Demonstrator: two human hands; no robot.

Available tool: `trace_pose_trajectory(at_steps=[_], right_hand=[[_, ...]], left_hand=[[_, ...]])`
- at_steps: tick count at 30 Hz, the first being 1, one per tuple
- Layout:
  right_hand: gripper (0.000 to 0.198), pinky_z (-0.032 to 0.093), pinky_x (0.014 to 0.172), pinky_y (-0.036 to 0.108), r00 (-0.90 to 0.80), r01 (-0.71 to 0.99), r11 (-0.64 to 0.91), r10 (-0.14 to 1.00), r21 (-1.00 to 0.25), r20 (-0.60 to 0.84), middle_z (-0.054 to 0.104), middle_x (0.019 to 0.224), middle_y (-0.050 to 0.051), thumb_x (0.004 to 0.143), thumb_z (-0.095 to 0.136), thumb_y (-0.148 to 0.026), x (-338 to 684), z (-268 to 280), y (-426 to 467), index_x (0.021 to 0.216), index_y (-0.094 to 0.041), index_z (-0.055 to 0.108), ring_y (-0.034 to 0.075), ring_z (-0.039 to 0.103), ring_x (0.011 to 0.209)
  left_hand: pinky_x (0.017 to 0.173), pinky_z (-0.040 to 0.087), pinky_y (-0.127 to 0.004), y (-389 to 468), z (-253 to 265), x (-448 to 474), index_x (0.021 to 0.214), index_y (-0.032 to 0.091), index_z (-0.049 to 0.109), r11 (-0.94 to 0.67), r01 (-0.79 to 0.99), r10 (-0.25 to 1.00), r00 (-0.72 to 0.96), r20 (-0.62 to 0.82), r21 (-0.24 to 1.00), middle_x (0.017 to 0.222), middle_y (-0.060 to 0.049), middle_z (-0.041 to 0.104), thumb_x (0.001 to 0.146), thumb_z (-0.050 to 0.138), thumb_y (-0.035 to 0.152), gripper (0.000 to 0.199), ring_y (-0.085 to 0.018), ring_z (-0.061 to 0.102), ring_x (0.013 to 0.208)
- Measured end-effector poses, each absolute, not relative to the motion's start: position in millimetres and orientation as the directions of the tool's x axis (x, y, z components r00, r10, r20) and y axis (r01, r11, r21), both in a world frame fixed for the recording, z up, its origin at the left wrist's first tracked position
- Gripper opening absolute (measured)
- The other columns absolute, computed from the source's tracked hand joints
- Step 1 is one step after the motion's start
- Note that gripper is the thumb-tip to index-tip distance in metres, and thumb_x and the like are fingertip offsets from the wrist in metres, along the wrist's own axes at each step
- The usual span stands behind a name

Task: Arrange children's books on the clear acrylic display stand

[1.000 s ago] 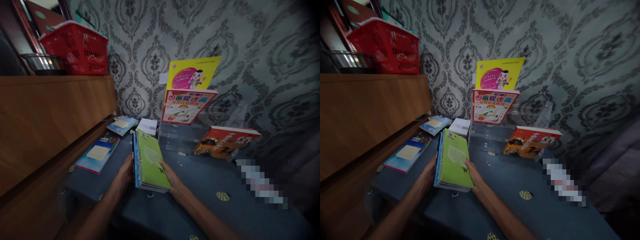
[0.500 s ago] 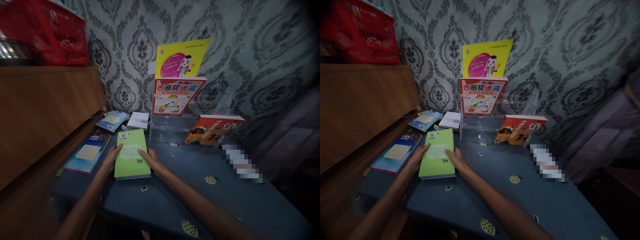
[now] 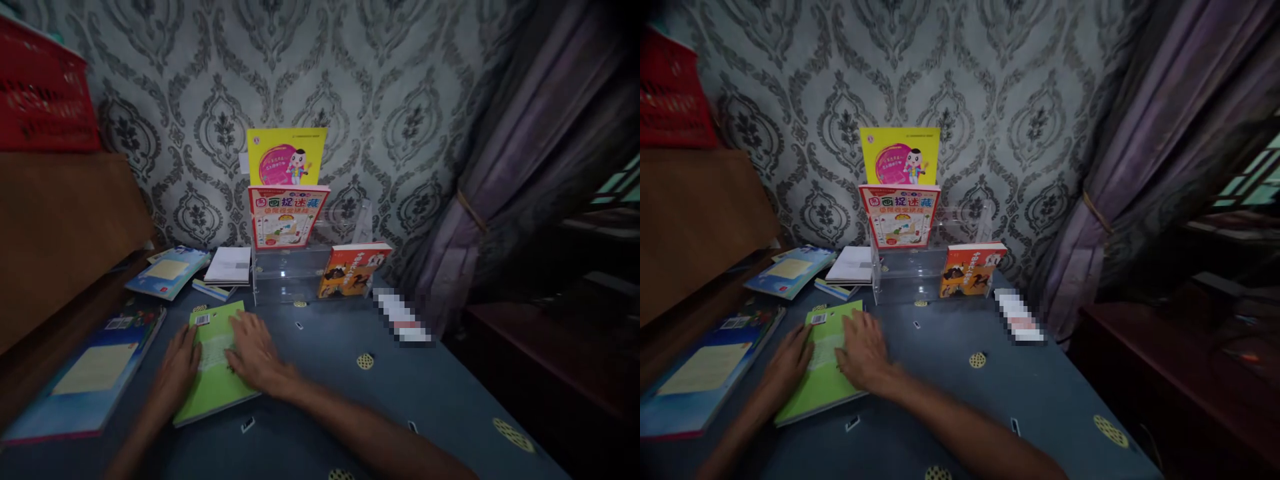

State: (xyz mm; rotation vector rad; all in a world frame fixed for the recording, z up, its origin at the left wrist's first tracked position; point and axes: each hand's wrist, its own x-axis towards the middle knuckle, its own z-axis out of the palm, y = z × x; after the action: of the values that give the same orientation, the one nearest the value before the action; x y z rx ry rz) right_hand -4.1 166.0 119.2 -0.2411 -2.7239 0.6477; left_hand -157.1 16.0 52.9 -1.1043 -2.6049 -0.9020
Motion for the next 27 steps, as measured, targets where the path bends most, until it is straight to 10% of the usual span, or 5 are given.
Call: trace_pose_trajectory(at_steps=[5,15,27], right_hand=[[0.040,0.033,0.118,0.042,-0.962,-0.161,0.930,-0.073,-0.331,0.264,0.056,0.143,0.014,0.099,0.051,-0.032,-43.6,109.3,159.9,0.133,-0.013,0.054,0.024,0.046,0.138],[0.059,0.032,0.118,0.053,-0.960,0.132,0.906,0.218,-0.403,0.174,0.056,0.143,0.019,0.092,0.058,-0.048,-98.9,93.3,202.4,0.137,-0.010,0.052,0.029,0.048,0.138],[0.054,0.031,0.120,0.049,-0.884,0.013,0.644,0.365,-0.765,0.292,0.047,0.152,0.017,0.096,0.047,-0.035,-106.2,31.4,236.7,0.145,-0.012,0.049,0.026,0.039,0.144]], left_hand=[[0.109,0.046,-0.047,15.1,37.9,-161.6,0.125,0.020,0.059,0.520,0.679,0.554,-0.730,0.401,0.518,0.138,-0.014,0.059,0.088,0.037,0.044,0.049,-0.030,0.057,0.128],[0.111,0.045,-0.051,20.7,29.6,-165.9,0.128,0.013,0.058,0.541,0.631,0.559,-0.764,0.323,0.556,0.145,-0.019,0.051,0.090,0.030,0.052,0.061,-0.034,0.052,0.133],[0.116,0.038,-0.051,21.3,57.5,-142.4,0.141,0.009,0.047,0.542,0.676,0.587,-0.729,0.350,0.499,0.152,-0.021,0.042,0.099,0.030,0.033,0.051,-0.031,0.040,0.143]])
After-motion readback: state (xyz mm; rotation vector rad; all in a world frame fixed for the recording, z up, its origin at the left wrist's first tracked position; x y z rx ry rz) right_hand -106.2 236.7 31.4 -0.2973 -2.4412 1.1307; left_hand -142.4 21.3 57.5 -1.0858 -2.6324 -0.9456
